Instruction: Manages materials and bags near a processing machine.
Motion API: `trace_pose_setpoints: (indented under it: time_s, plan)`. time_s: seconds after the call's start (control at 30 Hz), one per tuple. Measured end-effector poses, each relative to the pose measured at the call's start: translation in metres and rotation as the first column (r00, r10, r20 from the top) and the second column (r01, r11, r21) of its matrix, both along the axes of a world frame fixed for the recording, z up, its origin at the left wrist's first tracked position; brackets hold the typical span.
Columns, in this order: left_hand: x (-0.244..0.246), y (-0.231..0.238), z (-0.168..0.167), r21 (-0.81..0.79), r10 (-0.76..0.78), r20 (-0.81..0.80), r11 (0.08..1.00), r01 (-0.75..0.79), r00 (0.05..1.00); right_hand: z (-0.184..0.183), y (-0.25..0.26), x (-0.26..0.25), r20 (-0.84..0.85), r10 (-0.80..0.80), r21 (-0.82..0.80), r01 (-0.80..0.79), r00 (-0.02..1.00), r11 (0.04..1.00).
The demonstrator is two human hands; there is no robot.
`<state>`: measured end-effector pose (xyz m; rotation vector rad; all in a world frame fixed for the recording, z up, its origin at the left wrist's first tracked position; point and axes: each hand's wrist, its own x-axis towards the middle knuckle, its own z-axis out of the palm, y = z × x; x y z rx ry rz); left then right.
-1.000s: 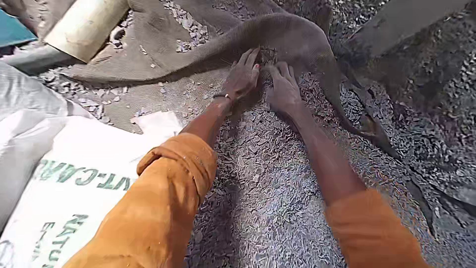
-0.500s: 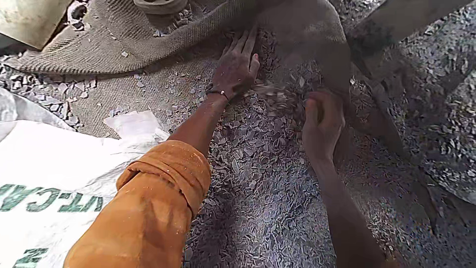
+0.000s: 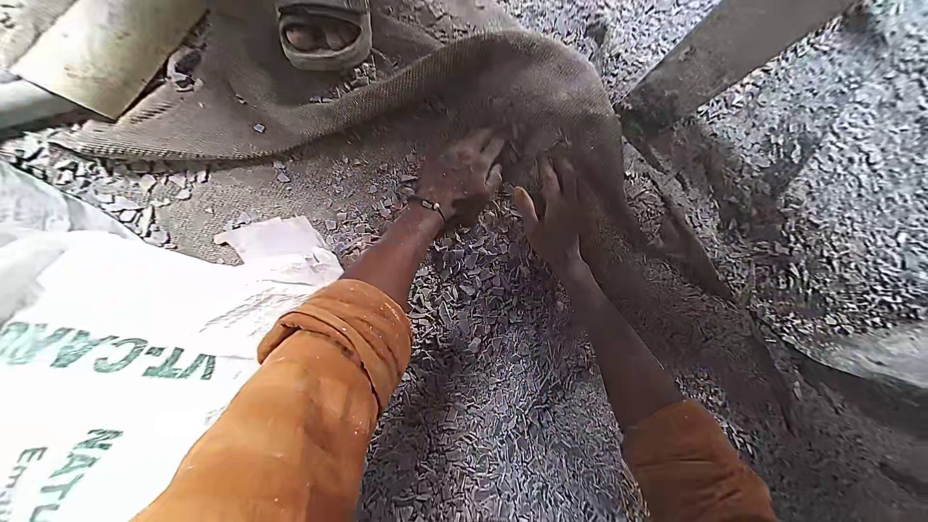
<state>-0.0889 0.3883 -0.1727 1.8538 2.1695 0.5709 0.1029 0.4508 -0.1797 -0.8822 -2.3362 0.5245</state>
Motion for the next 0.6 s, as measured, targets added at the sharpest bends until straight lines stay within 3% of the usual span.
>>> trace_pose_setpoints:
  time_s: [0.13,0.23,0.3,0.4,0.6]
  plan:
    - [0.024,-0.022,0.007,0.107,-0.057,0.331,0.994,0.022,0.942,0.010,-0.009,0.015,-0.125,0.197,-0.198,-0.219,0.972,0.955]
    - [0.040,-0.055,0.022,0.018,0.009,0.479,1.000,-0.020,0.878,0.020,-0.035,0.032,-0.136,0.231,-0.279,-0.261,0.963,0.924]
    - [0.053,-0.079,0.033,-0.052,0.056,0.529,0.998,-0.033,0.847,0.024,-0.055,0.047,-0.108,0.210,-0.380,-0.236,0.972,0.895]
    - [0.069,-0.111,0.058,-0.211,0.157,0.583,0.977,-0.038,0.797,0.042,-0.082,0.066,-0.165,0.158,-0.608,-0.227,0.973,0.760]
    - [0.090,-0.142,0.102,-0.554,0.144,0.526,0.806,0.209,0.838,0.079,-0.142,0.113,-0.200,0.082,-0.851,-0.215,0.976,0.479]
